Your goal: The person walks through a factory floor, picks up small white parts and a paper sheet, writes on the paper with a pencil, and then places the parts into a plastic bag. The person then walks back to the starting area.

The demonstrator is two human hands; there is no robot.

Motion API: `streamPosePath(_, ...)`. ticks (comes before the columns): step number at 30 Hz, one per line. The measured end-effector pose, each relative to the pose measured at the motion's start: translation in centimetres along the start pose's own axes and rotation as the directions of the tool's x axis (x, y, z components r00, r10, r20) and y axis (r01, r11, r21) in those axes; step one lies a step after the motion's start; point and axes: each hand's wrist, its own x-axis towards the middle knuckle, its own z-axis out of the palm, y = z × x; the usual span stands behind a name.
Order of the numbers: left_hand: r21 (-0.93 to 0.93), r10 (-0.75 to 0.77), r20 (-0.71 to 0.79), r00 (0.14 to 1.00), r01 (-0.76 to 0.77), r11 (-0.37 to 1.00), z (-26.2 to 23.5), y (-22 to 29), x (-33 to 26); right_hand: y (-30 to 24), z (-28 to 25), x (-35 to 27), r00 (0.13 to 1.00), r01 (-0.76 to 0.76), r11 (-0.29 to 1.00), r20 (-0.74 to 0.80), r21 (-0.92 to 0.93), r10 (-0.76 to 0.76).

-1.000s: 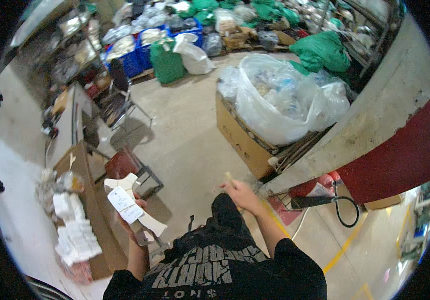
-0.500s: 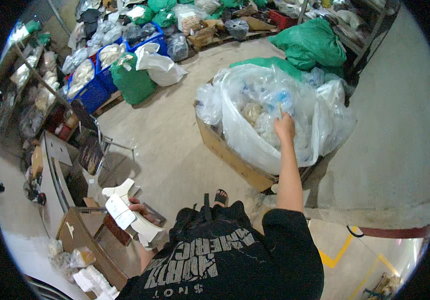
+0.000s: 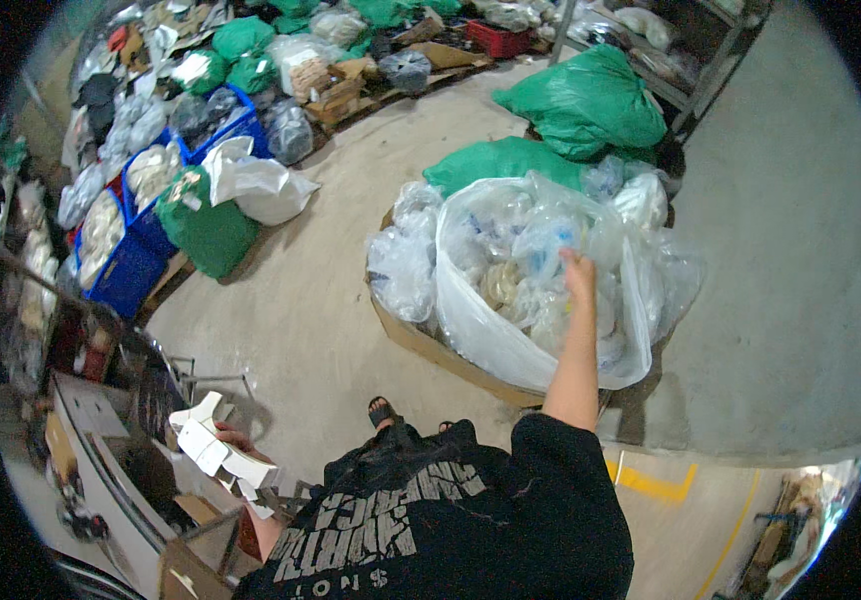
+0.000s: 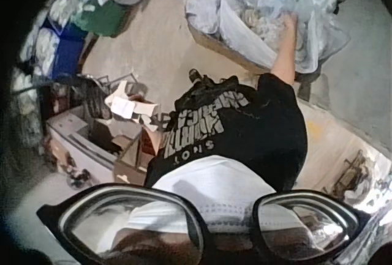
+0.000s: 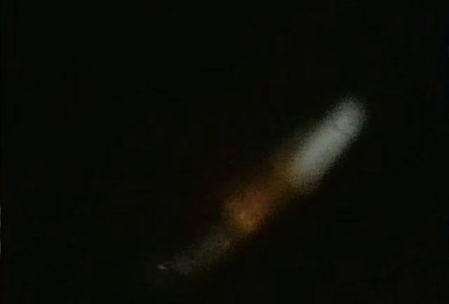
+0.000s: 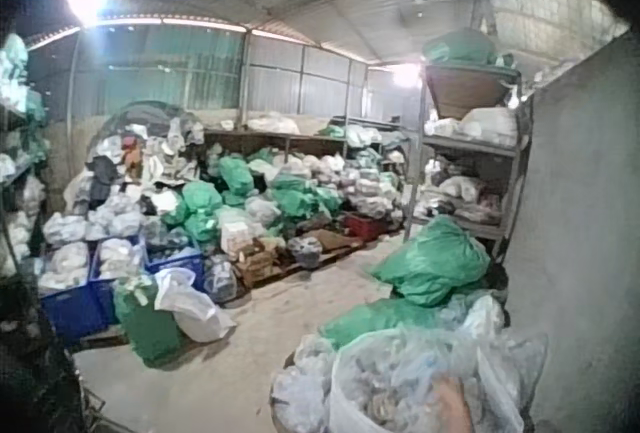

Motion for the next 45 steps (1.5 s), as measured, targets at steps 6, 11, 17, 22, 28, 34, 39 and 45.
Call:
streamPosePath(6, -0.183, -0.149, -0.043, 0.988, 0.139, 0.973, -1.9, 3.4, 15.9, -16.2, -11.0, -8.3, 1.0, 0.001, 0.712, -0.004, 0.702, 0.002)
streamPosePath(11, -0.167, -0.396, 0.058, 0.917, 0.4, 0.901, -0.3, -2.4, 24.8, -17.9, -17.4, -9.8, 0.975, 0.165, 0.561, -0.047, 0.812, -0.217)
streamPosePath(17, -0.131, -0.52, 0.215, 0.827, 0.552, 0.823, -4.3, -8.6, 26.0, -18.2, -17.2, -12.9, 0.788, 0.532, 0.683, -0.588, 0.501, -0.182)
streamPosePath(22, -0.128, -0.595, 0.139, 0.791, 0.61, 0.782, -4.3, -12.0, 26.3, -15.3, -14.3, -12.9, 0.937, 0.304, 0.249, -0.335, 0.92, 0.094)
streamPosePath(28, 0.314, -0.677, 0.024, 0.736, 0.637, 0.704, -3.9, -16.9, 26.9, -13.9, -9.7, -10.6, 0.841, -0.124, -0.165, 0.015, 0.979, -0.541)
streamPosePath(34, 0.467, -0.765, -0.199, 0.613, 0.746, 0.476, -1.0, -21.9, 26.5, -21.3, -2.0, -13.9, 0.844, -0.093, 0.692, 0.425, 0.716, -0.326)
streamPosePath(39, 0.497, -0.712, -0.372, 0.596, 0.775, 0.389, 2.5, -22.5, 27.4, -24.9, -2.8, -15.8, 0.926, 0.086, 0.884, 0.292, 0.459, -0.241)
streamPosePath(45, 0.657, -0.696, -0.369, 0.616, 0.702, 0.273, 3.1, -21.6, 28.5, -30.4, -4.4, -18.1, 0.78, 0.47, 0.806, 0.259, 0.361, -0.57)
